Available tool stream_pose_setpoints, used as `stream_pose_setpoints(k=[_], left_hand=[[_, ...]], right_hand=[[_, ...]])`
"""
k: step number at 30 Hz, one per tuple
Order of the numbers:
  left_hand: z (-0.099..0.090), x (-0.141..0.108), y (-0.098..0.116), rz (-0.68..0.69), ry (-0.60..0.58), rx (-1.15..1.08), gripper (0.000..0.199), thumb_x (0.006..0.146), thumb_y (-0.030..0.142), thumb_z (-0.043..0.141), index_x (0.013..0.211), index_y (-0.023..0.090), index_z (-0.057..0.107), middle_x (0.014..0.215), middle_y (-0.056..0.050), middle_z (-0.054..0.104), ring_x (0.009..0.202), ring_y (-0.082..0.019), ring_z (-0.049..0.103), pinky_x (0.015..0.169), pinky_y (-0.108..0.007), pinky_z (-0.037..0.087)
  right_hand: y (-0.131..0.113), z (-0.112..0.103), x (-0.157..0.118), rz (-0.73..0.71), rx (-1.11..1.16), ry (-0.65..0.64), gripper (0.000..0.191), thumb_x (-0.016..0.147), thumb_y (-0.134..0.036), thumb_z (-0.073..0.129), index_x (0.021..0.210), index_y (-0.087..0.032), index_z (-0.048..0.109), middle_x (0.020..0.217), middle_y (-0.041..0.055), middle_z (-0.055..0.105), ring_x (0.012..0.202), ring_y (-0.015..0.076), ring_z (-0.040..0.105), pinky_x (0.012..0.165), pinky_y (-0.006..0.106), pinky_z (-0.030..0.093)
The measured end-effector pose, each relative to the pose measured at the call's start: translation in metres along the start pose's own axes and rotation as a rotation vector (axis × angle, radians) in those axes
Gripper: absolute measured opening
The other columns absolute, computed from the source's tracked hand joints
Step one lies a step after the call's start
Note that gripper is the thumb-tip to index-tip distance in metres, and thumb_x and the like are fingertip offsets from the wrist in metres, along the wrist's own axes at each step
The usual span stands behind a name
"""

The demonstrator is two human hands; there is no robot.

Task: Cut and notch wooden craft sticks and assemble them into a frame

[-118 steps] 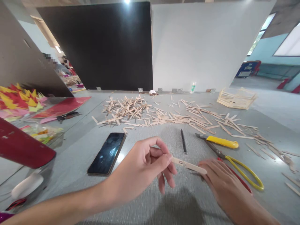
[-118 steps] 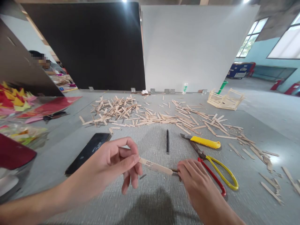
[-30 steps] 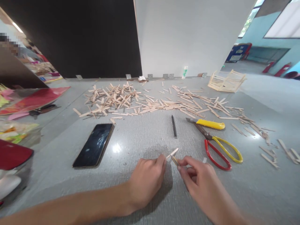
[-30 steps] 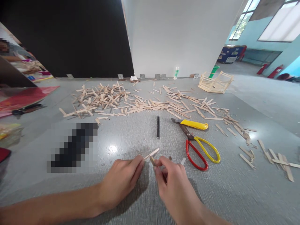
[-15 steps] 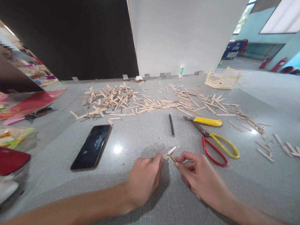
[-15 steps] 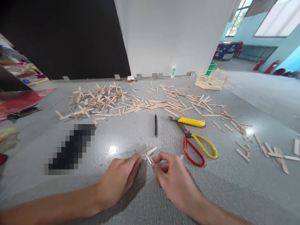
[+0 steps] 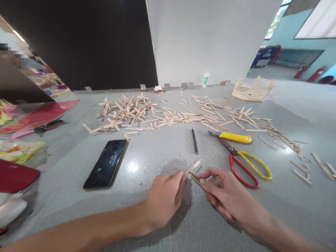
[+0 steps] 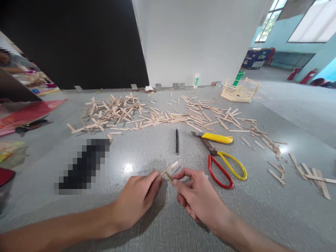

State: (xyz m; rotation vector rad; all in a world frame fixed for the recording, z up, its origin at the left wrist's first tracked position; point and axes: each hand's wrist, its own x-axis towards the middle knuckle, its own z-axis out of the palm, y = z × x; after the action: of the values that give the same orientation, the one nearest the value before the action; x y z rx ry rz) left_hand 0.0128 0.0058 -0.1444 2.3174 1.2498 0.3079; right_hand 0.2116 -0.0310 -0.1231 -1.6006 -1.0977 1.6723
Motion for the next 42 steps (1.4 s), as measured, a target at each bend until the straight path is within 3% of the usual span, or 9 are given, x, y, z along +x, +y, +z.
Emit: stream_pose_setpoints(k=[6,17,22,26,29,36,42], left_hand=[[-0.002,0.001,0.0,-0.028,0.046,-0.172,0.031,0.106,0.03,0.031,0.08,0.022,0.045,0.059,0.005,0.044,0.051,-0.013,0.04,0.057,-0.028,0.026],[-0.011,0.0,0.003,-0.073,0.102,-0.348,0.032,0.105,0.03,0.035,0.08,0.02,0.052,0.063,0.003,0.049,0.054,-0.013,0.037,0.058,-0.028,0.027],[-0.02,0.002,0.001,-0.128,0.162,-0.444,0.037,0.107,0.039,0.035,0.092,0.018,0.061,0.055,0.006,0.04,0.049,-0.013,0.036,0.051,-0.025,0.027],[-0.029,-0.003,0.012,-0.106,0.047,-0.753,0.041,0.108,0.046,0.036,0.097,0.017,0.061,0.056,0.007,0.045,0.049,-0.011,0.039,0.048,-0.021,0.031],[-0.031,-0.007,0.018,-0.07,-0.011,-0.829,0.04,0.108,0.045,0.037,0.101,0.015,0.062,0.055,0.007,0.044,0.049,-0.01,0.038,0.048,-0.02,0.031],[-0.027,-0.01,0.013,0.052,0.033,-0.612,0.033,0.11,0.037,0.036,0.102,0.018,0.063,0.058,0.008,0.042,0.05,-0.01,0.038,0.053,-0.023,0.032],[-0.017,-0.012,0.003,0.113,0.068,-0.459,0.025,0.11,0.027,0.036,0.096,0.02,0.056,0.067,0.007,0.043,0.056,-0.01,0.033,0.057,-0.025,0.028]], right_hand=[[-0.002,0.003,-0.001,-0.085,-0.052,0.013,0.036,0.094,-0.057,0.058,0.102,-0.022,0.055,0.049,-0.0129,0.048,0.029,0.0025,0.03,0.027,0.012,0.022],[0.002,0.006,-0.005,-0.169,-0.095,0.061,0.044,0.095,-0.063,0.056,0.105,-0.021,0.056,0.049,-0.0119,0.046,0.031,0.0043,0.028,0.03,0.015,0.021],[0.011,0.001,-0.01,-0.418,-0.224,0.154,0.028,0.102,-0.049,0.055,0.104,-0.021,0.058,0.054,-0.0093,0.043,0.046,0.0089,0.038,0.042,0.018,0.029],[0.014,-0.003,-0.016,-0.599,-0.285,0.226,0.017,0.104,-0.039,0.055,0.107,-0.023,0.06,0.056,-0.0075,0.049,0.048,0.0106,0.045,0.045,0.02,0.036],[0.012,-0.003,-0.021,-0.684,-0.345,0.27,0.012,0.104,-0.035,0.055,0.107,-0.025,0.061,0.058,-0.0067,0.053,0.048,0.0105,0.048,0.047,0.019,0.041],[0.007,0.003,-0.029,-0.528,-0.292,0.245,0.02,0.101,-0.044,0.057,0.101,-0.025,0.062,0.054,-0.0074,0.047,0.047,0.0102,0.044,0.043,0.018,0.035],[-0.002,0.009,-0.035,-0.208,-0.147,0.198,0.04,0.095,-0.062,0.058,0.102,-0.023,0.062,0.054,-0.0082,0.046,0.037,0.0057,0.032,0.034,0.017,0.025]])
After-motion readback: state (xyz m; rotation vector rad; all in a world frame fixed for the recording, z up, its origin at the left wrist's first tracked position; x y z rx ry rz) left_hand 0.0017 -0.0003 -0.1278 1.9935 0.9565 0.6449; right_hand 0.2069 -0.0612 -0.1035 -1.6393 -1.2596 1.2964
